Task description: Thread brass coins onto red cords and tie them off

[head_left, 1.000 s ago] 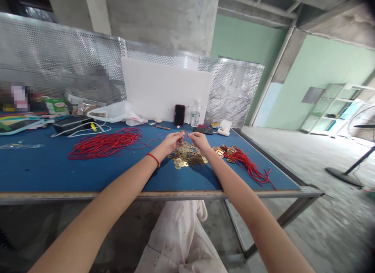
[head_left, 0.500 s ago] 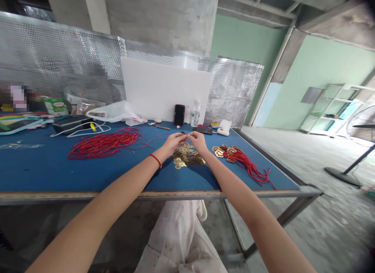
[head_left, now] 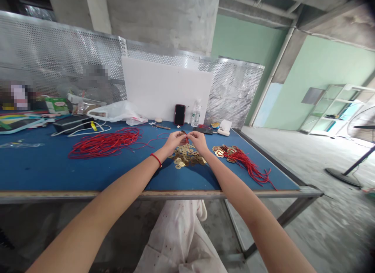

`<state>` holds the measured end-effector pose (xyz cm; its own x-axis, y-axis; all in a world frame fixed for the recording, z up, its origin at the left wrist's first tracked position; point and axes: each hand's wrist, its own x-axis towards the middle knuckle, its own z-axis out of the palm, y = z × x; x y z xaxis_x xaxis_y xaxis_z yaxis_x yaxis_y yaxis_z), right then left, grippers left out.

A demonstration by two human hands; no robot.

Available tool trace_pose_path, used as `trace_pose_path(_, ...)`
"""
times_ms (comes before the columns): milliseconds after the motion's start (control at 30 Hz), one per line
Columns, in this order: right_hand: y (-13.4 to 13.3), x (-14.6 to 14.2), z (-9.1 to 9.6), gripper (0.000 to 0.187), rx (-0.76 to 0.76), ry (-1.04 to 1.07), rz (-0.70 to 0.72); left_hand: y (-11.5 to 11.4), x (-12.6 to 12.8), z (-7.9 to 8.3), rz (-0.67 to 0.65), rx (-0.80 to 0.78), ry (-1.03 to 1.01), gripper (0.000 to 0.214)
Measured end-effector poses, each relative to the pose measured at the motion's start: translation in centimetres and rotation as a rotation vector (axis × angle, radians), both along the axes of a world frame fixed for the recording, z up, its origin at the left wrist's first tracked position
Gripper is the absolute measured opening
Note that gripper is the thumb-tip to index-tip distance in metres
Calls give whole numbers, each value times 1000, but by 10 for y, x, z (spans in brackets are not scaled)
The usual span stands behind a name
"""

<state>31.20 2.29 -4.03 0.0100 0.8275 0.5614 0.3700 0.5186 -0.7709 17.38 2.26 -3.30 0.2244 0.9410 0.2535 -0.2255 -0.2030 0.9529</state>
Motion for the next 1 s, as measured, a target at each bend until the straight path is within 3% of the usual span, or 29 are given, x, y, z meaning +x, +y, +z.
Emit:
trace_pose_path(333,4,6,2,27,-74,19,66,4,-3,-3,9,116,52,30)
trace_pose_path(633,1,9,5,28,-74,-130,-15,4,-6,0,47,176,158,32)
trace_pose_path(833,-1,11,8,26,-58,-156,22,4,-9,2,-25,99,131,33)
trace_pose_path(1000,-3,12,12,21,-56,-135,79,4,-13,6,-182,-99,42,26)
